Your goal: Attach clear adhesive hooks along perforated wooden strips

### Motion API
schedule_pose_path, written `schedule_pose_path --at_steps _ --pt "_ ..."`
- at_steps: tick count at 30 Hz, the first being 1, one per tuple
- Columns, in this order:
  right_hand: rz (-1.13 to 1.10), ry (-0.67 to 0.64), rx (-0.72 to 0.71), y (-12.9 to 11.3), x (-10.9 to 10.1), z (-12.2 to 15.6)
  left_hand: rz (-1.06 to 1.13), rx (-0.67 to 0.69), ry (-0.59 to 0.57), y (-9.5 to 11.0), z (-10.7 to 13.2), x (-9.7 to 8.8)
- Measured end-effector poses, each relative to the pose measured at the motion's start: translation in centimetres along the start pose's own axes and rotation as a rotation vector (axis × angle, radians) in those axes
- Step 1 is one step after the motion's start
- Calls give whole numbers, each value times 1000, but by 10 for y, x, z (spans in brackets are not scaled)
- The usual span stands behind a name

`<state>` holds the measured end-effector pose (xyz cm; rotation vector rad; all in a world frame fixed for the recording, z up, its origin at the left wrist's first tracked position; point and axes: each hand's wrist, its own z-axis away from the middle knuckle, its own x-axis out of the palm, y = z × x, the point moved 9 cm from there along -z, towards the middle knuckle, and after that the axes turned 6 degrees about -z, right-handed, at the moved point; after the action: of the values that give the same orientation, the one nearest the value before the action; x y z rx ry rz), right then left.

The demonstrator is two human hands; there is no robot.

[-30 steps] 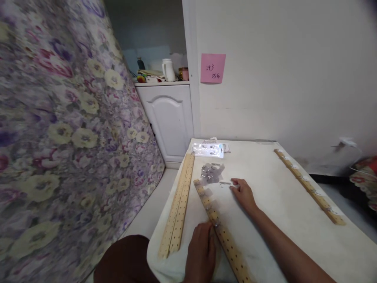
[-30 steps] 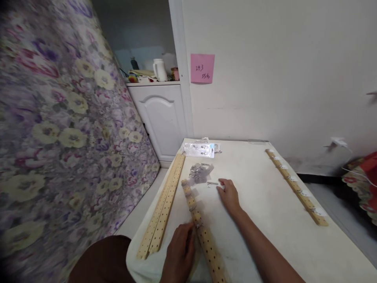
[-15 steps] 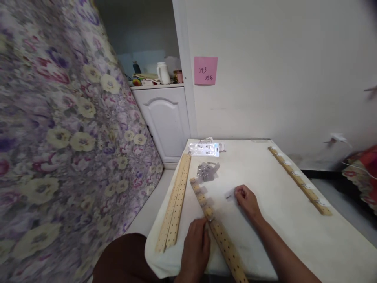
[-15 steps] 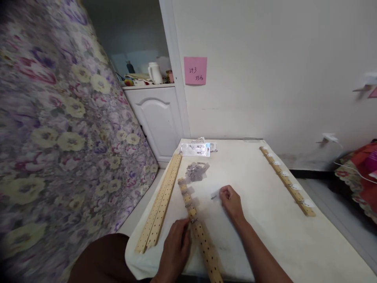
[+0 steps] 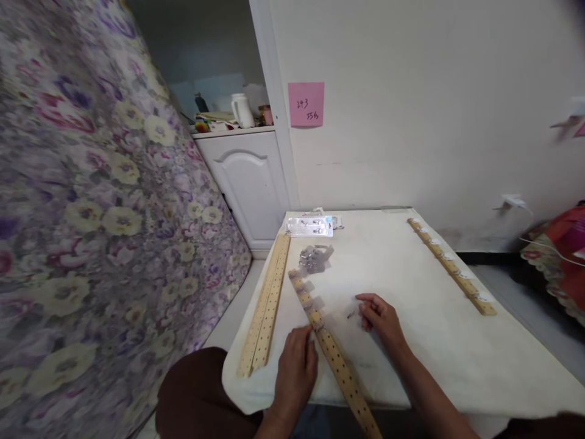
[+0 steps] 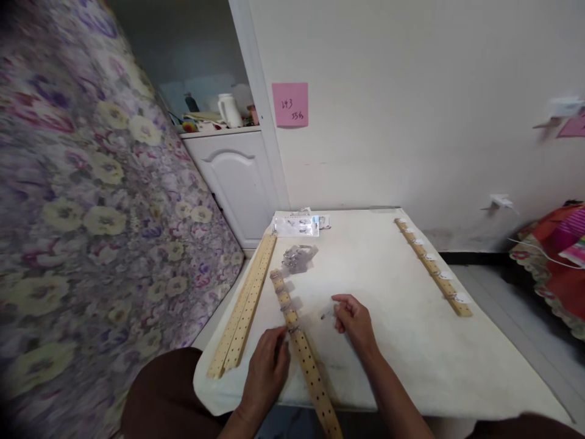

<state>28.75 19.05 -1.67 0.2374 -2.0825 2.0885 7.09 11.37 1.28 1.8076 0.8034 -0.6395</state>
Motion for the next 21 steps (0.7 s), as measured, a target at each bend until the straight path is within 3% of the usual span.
schedule_pose_path --at_steps 6,12,21 --pt "-6 -142 112 14 29 30 51 -43 39 1 4 -10" --pt "116 -216 134 18 54 48 51 4 34 9 30 -17" --pt "316 -172 92 18 50 52 -98 199 -52 19 55 0"
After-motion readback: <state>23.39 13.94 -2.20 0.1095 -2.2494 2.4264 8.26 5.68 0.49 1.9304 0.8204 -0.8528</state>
